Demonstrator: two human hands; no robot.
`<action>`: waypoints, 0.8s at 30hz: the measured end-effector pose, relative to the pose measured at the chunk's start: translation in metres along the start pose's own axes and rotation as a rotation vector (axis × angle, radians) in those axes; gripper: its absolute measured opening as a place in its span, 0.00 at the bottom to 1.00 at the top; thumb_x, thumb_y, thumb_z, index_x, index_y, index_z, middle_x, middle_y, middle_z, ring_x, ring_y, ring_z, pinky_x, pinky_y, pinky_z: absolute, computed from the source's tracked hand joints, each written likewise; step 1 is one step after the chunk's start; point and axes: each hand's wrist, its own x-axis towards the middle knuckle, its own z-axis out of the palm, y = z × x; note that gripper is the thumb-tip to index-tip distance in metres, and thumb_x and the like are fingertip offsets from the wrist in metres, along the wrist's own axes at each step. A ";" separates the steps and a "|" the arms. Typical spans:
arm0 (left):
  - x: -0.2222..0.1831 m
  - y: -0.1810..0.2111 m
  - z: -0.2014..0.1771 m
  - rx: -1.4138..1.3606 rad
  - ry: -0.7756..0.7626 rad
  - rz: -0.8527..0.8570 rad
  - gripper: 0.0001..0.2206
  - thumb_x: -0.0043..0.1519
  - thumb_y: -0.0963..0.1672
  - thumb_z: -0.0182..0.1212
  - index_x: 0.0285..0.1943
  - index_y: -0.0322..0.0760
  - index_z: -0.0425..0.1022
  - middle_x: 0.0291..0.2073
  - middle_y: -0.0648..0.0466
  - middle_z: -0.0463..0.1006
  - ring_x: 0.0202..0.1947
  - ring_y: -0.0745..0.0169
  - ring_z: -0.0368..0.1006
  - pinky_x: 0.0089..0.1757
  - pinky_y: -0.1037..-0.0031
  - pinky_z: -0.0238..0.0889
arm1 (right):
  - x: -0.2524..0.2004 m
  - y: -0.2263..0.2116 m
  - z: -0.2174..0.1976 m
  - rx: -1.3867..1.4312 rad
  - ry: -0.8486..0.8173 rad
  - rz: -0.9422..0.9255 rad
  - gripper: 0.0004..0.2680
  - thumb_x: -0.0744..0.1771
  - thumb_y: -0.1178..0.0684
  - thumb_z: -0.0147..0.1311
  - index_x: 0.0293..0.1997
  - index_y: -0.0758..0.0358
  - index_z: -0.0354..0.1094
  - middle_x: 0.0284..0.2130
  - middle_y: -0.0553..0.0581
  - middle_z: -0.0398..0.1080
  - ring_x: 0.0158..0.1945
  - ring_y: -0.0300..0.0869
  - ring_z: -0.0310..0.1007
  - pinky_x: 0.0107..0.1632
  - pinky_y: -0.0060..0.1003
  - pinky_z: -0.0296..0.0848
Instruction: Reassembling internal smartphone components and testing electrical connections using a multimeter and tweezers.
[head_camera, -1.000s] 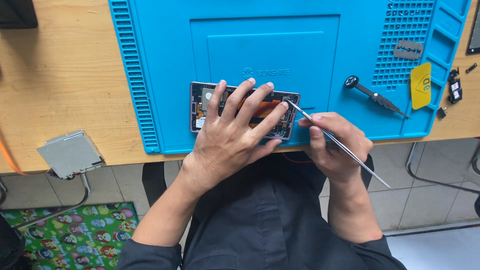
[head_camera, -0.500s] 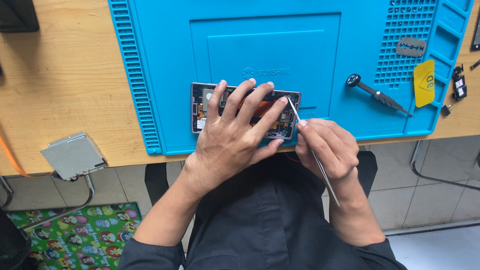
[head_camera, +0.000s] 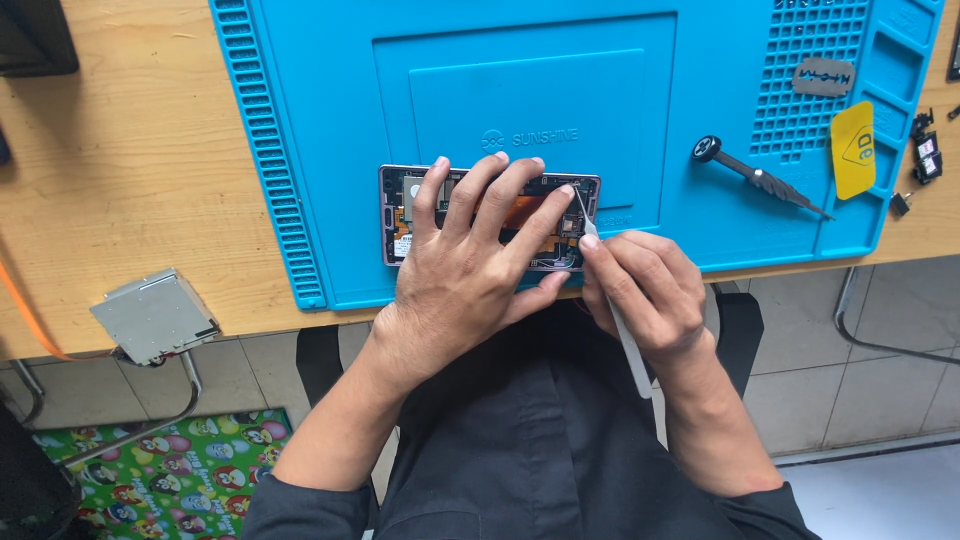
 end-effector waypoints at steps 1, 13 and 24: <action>0.000 0.000 0.000 -0.002 -0.006 0.005 0.27 0.66 0.60 0.64 0.69 0.49 0.74 0.66 0.48 0.69 0.67 0.46 0.65 0.64 0.46 0.50 | -0.001 0.000 0.000 0.025 0.006 0.014 0.07 0.70 0.65 0.55 0.50 0.81 0.72 0.38 0.72 0.75 0.37 0.56 0.78 0.42 0.45 0.80; 0.018 -0.007 -0.016 0.043 0.067 0.061 0.17 0.70 0.43 0.68 0.67 0.53 0.73 0.62 0.49 0.70 0.60 0.48 0.69 0.55 0.55 0.64 | -0.029 0.006 0.000 0.347 0.385 0.447 0.11 0.74 0.52 0.45 0.56 0.71 0.65 0.33 0.69 0.73 0.34 0.56 0.77 0.40 0.44 0.78; 0.035 -0.029 -0.003 0.072 -0.001 0.331 0.17 0.69 0.44 0.66 0.66 0.48 0.70 0.53 0.51 0.71 0.50 0.53 0.68 0.43 0.67 0.65 | -0.036 0.010 0.000 0.365 0.388 0.515 0.14 0.75 0.48 0.43 0.59 0.70 0.65 0.38 0.70 0.76 0.41 0.58 0.81 0.50 0.45 0.77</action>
